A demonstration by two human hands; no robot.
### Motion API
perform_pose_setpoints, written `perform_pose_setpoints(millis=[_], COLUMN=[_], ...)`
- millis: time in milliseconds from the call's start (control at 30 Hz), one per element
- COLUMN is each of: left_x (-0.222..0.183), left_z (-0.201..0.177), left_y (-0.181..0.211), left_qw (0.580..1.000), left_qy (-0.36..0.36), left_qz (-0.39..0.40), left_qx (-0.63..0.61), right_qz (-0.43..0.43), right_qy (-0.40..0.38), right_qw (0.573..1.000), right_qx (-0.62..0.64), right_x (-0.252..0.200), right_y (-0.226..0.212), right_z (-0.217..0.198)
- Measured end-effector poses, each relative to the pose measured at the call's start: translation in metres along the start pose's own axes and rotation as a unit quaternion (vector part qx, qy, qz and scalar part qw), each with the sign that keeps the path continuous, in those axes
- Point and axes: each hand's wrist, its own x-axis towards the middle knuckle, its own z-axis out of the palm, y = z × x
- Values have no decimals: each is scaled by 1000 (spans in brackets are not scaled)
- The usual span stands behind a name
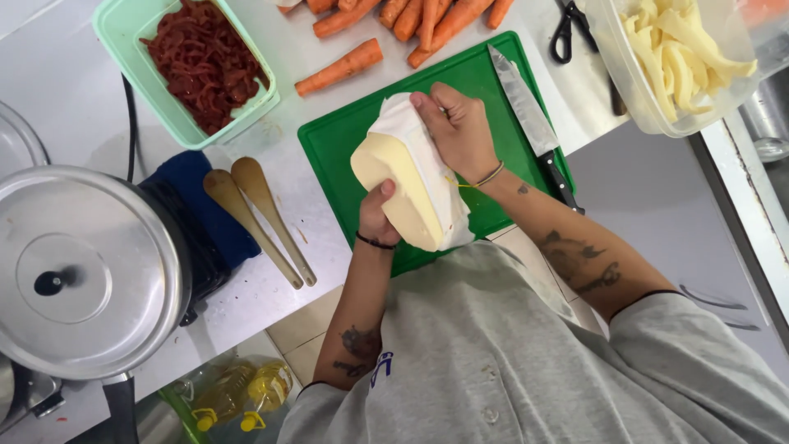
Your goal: Slice a block of cheese into thin strips on a cutting board using a kitchen knife
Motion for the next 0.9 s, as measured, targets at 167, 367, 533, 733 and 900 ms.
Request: perform_pose_setpoints(millis=[167, 367, 533, 733, 900], left_x=[-5, -9, -10, 4, 38], left_z=[-10, 48, 72, 58, 38], left_y=[-3, 15, 38, 99, 78], left_qw=[998, 971, 914, 841, 914], left_qy=[45, 77, 33, -176, 37], left_qz=[9, 64, 97, 27, 233], left_qx=[34, 218, 393, 511, 330], right_qz=[82, 342, 306, 54, -124], right_qy=[-15, -113, -48, 11, 41], right_qw=[996, 909, 903, 965, 986], right_qx=[16, 210, 298, 258, 102], right_x=[-10, -16, -10, 6, 20], right_y=[7, -41, -61, -64, -48], right_z=[0, -20, -10, 9, 36])
